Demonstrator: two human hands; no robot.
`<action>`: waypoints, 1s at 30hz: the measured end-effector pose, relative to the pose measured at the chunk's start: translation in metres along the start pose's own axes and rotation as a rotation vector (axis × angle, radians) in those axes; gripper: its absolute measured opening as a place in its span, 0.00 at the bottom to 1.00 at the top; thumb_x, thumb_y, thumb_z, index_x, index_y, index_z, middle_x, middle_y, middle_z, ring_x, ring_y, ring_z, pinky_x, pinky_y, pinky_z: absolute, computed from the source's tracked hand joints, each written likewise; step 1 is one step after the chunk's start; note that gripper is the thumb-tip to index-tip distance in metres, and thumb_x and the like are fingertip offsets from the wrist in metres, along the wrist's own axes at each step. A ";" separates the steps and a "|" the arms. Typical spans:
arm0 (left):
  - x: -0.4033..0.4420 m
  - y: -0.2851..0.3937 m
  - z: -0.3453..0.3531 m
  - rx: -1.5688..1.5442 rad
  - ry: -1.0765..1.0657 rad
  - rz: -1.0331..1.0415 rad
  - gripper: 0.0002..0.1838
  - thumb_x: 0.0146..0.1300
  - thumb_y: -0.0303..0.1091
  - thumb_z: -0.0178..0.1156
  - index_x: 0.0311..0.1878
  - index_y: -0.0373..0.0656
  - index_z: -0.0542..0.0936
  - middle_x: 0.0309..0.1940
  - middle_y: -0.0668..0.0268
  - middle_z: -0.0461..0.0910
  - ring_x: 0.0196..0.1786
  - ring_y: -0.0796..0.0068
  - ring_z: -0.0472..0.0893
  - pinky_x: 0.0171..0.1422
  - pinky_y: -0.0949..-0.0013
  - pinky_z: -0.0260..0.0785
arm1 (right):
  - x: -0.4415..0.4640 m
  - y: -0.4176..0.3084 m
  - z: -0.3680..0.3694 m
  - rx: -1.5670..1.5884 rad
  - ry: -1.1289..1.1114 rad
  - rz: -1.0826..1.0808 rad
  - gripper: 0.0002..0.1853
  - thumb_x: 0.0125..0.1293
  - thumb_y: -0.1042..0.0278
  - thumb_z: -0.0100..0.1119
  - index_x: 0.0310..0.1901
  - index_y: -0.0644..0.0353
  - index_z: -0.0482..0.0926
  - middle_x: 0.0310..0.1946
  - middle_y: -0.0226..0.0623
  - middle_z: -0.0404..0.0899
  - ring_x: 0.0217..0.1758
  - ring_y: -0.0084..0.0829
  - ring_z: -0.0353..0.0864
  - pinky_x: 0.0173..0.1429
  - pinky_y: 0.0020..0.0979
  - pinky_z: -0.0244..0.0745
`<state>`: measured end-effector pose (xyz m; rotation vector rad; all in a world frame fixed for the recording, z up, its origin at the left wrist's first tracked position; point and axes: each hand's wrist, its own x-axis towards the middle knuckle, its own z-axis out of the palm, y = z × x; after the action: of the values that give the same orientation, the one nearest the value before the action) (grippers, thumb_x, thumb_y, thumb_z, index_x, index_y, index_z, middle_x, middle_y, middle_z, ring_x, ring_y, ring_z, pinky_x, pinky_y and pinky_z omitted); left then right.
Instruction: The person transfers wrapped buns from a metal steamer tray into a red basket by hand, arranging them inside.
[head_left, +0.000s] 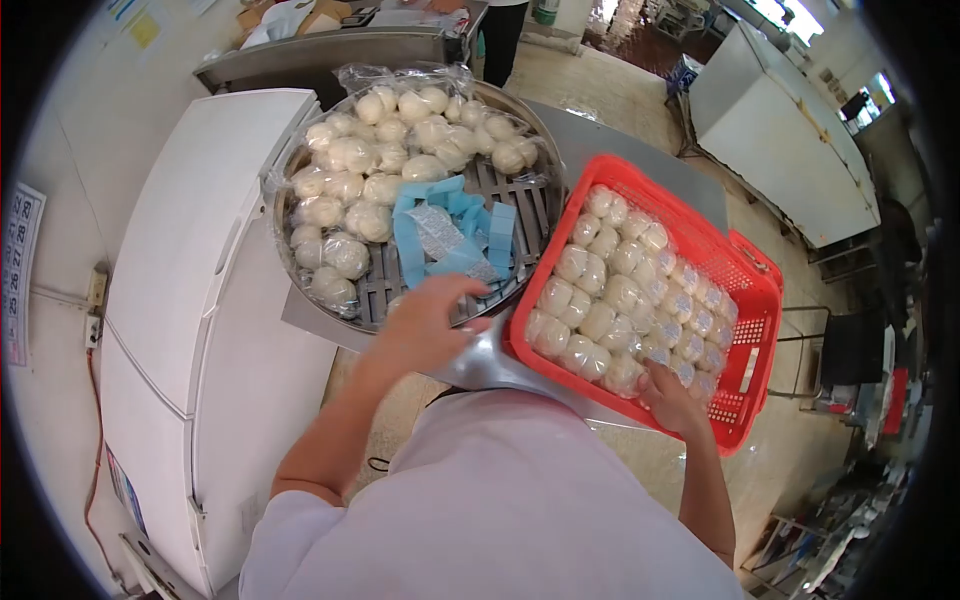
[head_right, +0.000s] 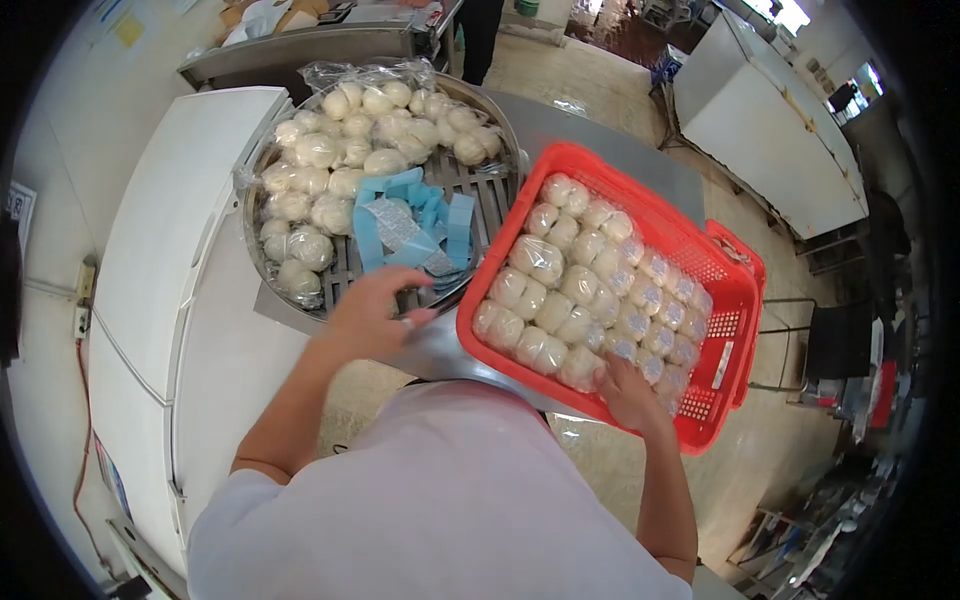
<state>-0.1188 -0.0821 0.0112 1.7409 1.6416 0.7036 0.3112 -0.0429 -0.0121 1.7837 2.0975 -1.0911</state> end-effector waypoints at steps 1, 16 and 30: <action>-0.012 -0.028 -0.008 0.177 0.070 0.007 0.28 0.56 0.44 0.79 0.58 0.40 0.85 0.62 0.55 0.82 0.57 0.50 0.84 0.61 0.56 0.77 | 0.001 -0.003 0.000 0.025 0.001 -0.014 0.35 0.83 0.44 0.46 0.76 0.67 0.68 0.70 0.63 0.74 0.78 0.59 0.67 0.81 0.51 0.61; -0.039 -0.115 -0.041 -0.042 -0.178 -0.312 0.13 0.48 0.27 0.83 0.37 0.37 0.90 0.31 0.64 0.89 0.35 0.76 0.85 0.43 0.69 0.77 | -0.007 -0.085 0.014 0.151 0.725 -0.294 0.21 0.72 0.61 0.68 0.59 0.68 0.82 0.59 0.55 0.82 0.67 0.53 0.78 0.71 0.47 0.74; -0.024 -0.116 -0.046 -0.089 -0.191 -0.439 0.05 0.59 0.26 0.74 0.35 0.34 0.89 0.28 0.71 0.86 0.33 0.81 0.80 0.40 0.71 0.72 | -0.023 0.075 -0.061 0.481 0.478 0.125 0.13 0.72 0.67 0.63 0.49 0.68 0.86 0.37 0.45 0.89 0.36 0.38 0.89 0.45 0.38 0.85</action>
<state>-0.2310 -0.1000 -0.0452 1.2775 1.7456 0.3835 0.4047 -0.0219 0.0135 2.5855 2.0315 -1.3223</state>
